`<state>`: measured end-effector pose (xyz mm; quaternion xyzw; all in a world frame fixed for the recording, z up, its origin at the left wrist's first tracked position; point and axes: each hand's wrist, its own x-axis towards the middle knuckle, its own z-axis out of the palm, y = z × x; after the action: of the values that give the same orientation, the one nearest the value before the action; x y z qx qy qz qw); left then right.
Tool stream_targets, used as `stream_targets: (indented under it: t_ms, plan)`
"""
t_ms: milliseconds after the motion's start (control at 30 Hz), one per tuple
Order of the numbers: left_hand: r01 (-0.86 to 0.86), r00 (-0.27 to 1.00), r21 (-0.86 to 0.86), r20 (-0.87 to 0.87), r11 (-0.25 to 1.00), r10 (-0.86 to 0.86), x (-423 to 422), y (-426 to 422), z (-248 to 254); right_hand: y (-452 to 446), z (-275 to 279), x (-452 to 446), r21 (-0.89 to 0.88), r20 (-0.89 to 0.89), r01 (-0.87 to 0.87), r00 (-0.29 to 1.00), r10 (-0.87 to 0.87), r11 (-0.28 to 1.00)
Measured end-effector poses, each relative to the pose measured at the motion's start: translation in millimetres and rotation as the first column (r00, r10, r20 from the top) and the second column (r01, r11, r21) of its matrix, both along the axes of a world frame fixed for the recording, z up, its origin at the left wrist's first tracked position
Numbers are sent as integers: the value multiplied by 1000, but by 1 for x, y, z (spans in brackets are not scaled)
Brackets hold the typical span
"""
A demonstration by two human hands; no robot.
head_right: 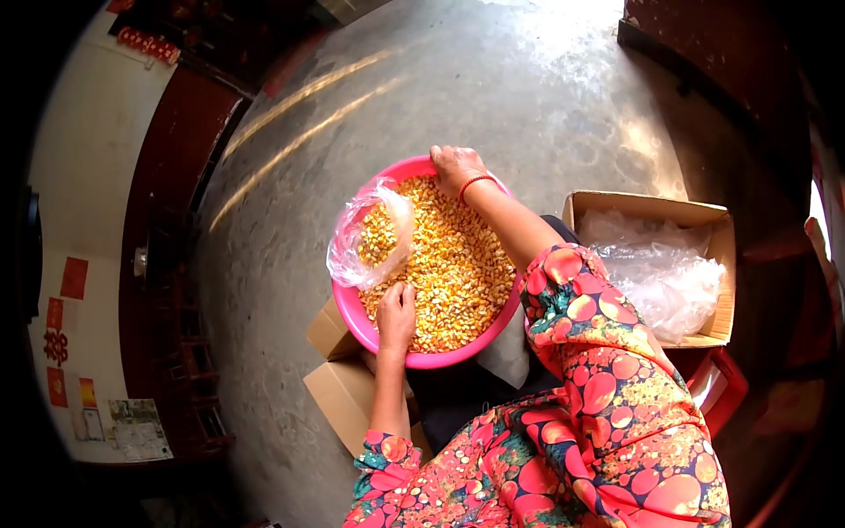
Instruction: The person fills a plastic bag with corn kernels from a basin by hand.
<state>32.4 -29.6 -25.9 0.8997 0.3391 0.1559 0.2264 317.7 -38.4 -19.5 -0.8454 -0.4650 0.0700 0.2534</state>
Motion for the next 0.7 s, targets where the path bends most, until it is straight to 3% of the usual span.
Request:
stream_targets:
  t_ms: [200, 300, 333, 433, 567, 700]
  plan:
    - [72, 997, -216, -13, 974, -76, 7, -11, 13, -2, 3, -1, 3, 2, 7, 1000, -7, 1000]
    - [47, 998, -227, -34, 973, -56, 4, -8, 8, 1, -3, -1, 16, 31, 5, 999, -6, 1000]
    - [28, 997, -139, -73, 990, -38, 4, -7, 6, 2, -5, -1, 24, 53, -2, 999, 0, 1000]
    - [64, 994, 21, 91, 998, -66, 4, -6, -1, 1, 1, -3, -8, 26, 12, 1000, -12, 1000]
    - [39, 996, -103, -81, 994, -47, 6, -14, 11, 0, -2, -3, 22, 64, -1, 998, 0, 1000]
    - [107, 992, -178, -46, 978, -117, 5, -12, 4, 1, -6, -2, 29, 77, -5, 997, 3, 1000]
